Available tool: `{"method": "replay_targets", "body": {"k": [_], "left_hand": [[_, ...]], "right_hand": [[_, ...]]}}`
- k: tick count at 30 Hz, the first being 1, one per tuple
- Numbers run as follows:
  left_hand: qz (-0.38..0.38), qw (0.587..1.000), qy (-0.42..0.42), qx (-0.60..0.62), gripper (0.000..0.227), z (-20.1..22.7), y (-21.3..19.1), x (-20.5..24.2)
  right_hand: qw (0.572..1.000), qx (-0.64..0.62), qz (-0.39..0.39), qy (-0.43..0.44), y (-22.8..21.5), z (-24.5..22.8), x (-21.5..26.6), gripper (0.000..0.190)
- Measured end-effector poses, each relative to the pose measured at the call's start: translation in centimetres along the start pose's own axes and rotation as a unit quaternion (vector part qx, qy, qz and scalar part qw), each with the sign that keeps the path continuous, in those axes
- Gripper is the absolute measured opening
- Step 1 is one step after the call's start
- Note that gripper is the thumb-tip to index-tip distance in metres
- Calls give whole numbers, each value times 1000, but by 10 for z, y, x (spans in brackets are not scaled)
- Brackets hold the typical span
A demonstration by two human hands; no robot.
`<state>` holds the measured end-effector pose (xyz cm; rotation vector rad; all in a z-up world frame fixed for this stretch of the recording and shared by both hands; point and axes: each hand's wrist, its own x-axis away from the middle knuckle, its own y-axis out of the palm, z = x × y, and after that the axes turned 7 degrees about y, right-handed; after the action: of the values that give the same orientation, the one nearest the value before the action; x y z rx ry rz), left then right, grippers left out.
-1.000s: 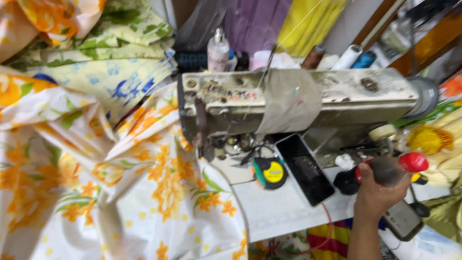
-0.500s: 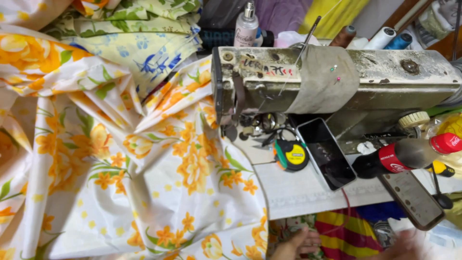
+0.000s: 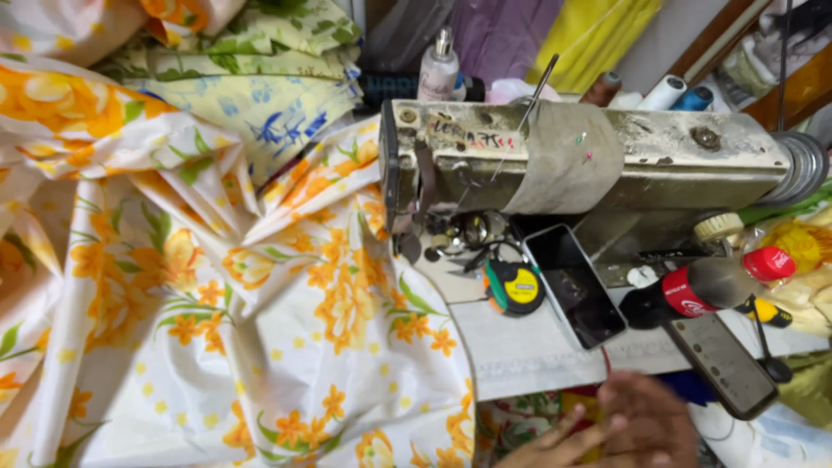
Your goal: The person uses a smartphone and then smooths and arranges a large piece of floral fabric on a sewing workstation.
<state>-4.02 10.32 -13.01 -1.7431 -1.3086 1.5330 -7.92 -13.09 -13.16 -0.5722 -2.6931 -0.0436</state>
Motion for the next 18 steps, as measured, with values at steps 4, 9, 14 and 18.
{"method": "replay_targets", "body": {"k": [4,9,14,18], "left_hand": [[96,897,-6,431,45,-74,-83,5],[327,865,-93,370,86,-153,-97,-47],[174,967,-182,36,96,-216,-68,-71],[37,986,-154,-60,84,-227,-69,-72]], "right_hand": [[791,43,205,-575,173,-150,12,29],[706,-167,95,-682,202,-235,-97,37],[737,-12,166,-655,242,-240,-98,48],[664,167,252,-684,244,-245,-95,65]]}}
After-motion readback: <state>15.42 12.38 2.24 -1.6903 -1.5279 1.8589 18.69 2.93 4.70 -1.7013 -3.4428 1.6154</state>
